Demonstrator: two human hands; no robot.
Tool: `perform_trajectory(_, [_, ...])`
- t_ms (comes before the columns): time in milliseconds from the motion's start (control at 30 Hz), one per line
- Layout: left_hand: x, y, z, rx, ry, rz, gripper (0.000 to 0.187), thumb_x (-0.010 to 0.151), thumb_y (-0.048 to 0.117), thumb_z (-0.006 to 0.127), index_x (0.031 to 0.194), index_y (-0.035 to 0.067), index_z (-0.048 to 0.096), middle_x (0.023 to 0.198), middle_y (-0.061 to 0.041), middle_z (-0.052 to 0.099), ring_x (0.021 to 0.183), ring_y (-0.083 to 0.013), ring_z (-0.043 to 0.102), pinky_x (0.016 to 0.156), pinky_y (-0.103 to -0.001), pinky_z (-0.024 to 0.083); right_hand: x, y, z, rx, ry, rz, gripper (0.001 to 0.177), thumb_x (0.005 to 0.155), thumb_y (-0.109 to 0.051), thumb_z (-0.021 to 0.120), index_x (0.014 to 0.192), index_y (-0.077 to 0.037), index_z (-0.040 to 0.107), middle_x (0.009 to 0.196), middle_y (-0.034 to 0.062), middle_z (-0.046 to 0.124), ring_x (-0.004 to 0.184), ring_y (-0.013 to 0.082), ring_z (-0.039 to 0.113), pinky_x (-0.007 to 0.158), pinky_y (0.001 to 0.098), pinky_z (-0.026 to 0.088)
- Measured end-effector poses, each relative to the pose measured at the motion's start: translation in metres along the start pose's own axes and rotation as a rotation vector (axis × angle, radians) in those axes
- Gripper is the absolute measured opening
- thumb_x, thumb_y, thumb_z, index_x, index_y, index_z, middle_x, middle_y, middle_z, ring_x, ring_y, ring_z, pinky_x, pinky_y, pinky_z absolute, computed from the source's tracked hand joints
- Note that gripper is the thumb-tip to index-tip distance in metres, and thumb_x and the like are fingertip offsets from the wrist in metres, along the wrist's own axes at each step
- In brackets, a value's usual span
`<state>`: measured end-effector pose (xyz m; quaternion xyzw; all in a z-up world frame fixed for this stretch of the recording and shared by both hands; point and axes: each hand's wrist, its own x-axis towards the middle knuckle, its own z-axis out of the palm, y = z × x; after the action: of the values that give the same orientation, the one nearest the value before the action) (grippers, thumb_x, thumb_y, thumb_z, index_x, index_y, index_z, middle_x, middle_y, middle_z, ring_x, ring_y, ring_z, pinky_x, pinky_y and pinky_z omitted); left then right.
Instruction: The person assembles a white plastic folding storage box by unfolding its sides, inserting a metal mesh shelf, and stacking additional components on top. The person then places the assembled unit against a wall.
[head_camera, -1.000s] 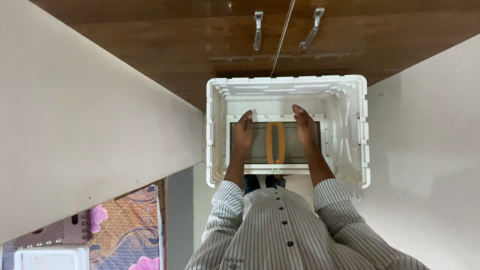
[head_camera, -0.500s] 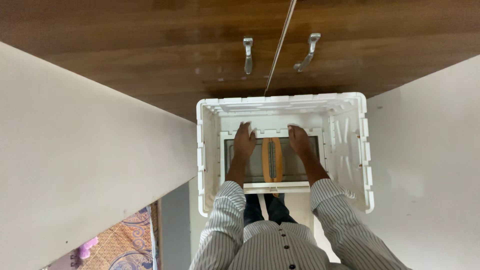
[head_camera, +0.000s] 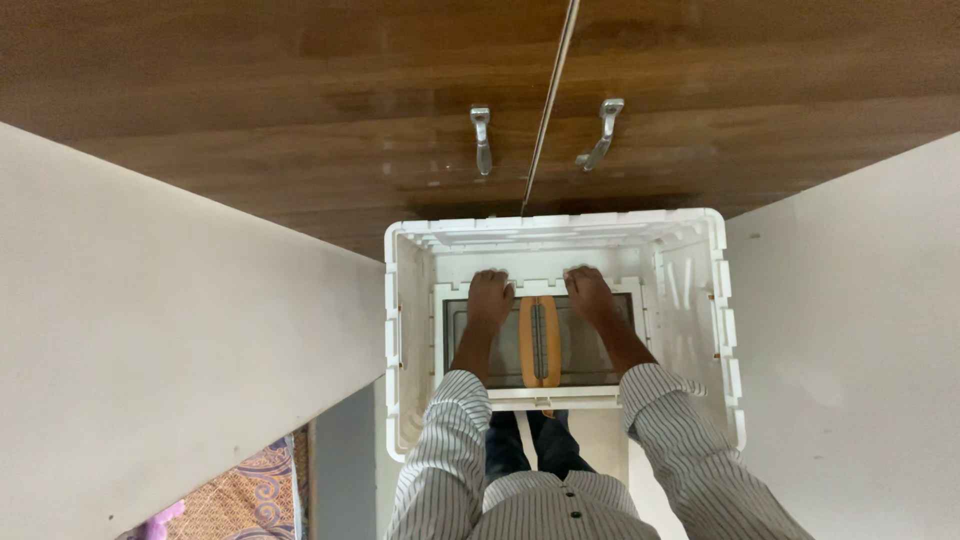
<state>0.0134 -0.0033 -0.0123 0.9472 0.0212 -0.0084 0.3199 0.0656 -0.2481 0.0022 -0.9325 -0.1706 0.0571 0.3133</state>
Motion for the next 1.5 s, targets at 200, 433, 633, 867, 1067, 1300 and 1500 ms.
perform_trajectory(200, [0.006, -0.005, 0.0, 0.094, -0.159, 0.049, 0.038, 0.081, 0.021, 0.077, 0.113, 0.001, 0.069, 0.112, -0.021, 0.064, 0.113, -0.038, 0.055, 0.105, -0.049, 0.043, 0.005, -0.002, -0.006, 0.016, -0.028, 0.022, 0.033, 0.106, -0.023, 0.053, 0.109, 0.004, 0.071, 0.11, 0.0231, 0.069, 0.107, 0.041, 0.06, 0.097, 0.0503, 0.049])
perform_trajectory(433, [0.003, 0.001, -0.006, 0.012, -0.103, 0.041, 0.041, 0.075, 0.011, 0.085, 0.113, 0.002, 0.07, 0.11, -0.019, 0.064, 0.111, -0.037, 0.054, 0.103, -0.049, 0.043, 0.006, -0.004, -0.008, -0.015, -0.127, 0.078, 0.038, 0.108, -0.025, 0.048, 0.11, 0.005, 0.07, 0.112, 0.0233, 0.067, 0.109, 0.0399, 0.057, 0.1, 0.0522, 0.045])
perform_trajectory(633, [-0.003, 0.014, -0.019, -0.08, 0.011, 0.019, 0.04, 0.072, 0.006, 0.085, 0.109, 0.003, 0.072, 0.113, -0.019, 0.064, 0.113, -0.0387, 0.054, 0.102, -0.048, 0.044, 0.005, -0.007, -0.013, -0.06, -0.048, 0.019, 0.034, 0.104, -0.023, 0.051, 0.1, 0.004, 0.073, 0.104, 0.0228, 0.068, 0.102, 0.0404, 0.058, 0.098, 0.051, 0.046])
perform_trajectory(867, [-0.007, 0.045, -0.049, 0.072, 0.021, 0.01, 0.039, 0.073, 0.006, 0.085, 0.108, 0.002, 0.07, 0.113, -0.021, 0.064, 0.115, -0.038, 0.055, 0.113, -0.049, 0.039, -0.001, -0.023, -0.026, -0.038, 0.066, -0.028, 0.033, 0.104, -0.02, 0.054, 0.093, 0.004, 0.072, 0.096, 0.0219, 0.065, 0.095, 0.0393, 0.059, 0.09, 0.0505, 0.049])
perform_trajectory(1067, [-0.017, 0.07, -0.072, 0.07, 0.019, -0.068, 0.037, 0.074, 0.007, 0.083, 0.11, 0.004, 0.071, 0.115, -0.016, 0.065, 0.116, -0.0358, 0.055, 0.115, -0.048, 0.037, -0.006, -0.04, -0.045, 0.016, 0.061, 0.037, 0.033, 0.103, -0.022, 0.056, 0.09, 0.002, 0.074, 0.092, 0.0197, 0.065, 0.093, 0.0383, 0.059, 0.088, 0.0502, 0.049])
perform_trajectory(1300, [-0.031, 0.09, -0.089, 0.112, 0.071, -0.093, 0.038, 0.075, 0.004, 0.079, 0.112, 0.004, 0.071, 0.115, -0.015, 0.065, 0.118, -0.0324, 0.056, 0.12, -0.046, 0.032, -0.014, -0.054, -0.063, -0.031, 0.031, 0.016, 0.031, 0.104, -0.021, 0.059, 0.091, 0.003, 0.073, 0.094, 0.0205, 0.065, 0.093, 0.0373, 0.061, 0.087, 0.0501, 0.051])
perform_trajectory(1500, [-0.049, 0.105, -0.099, 0.07, 0.226, -0.078, 0.038, 0.073, 0.004, 0.079, 0.11, 0.005, 0.071, 0.117, -0.014, 0.065, 0.121, -0.0318, 0.057, 0.119, -0.045, 0.036, -0.018, -0.058, -0.075, -0.054, 0.077, -0.096, 0.022, 0.098, -0.015, 0.06, 0.095, 0.001, 0.075, 0.094, 0.0203, 0.066, 0.094, 0.0393, 0.06, 0.086, 0.0518, 0.05])
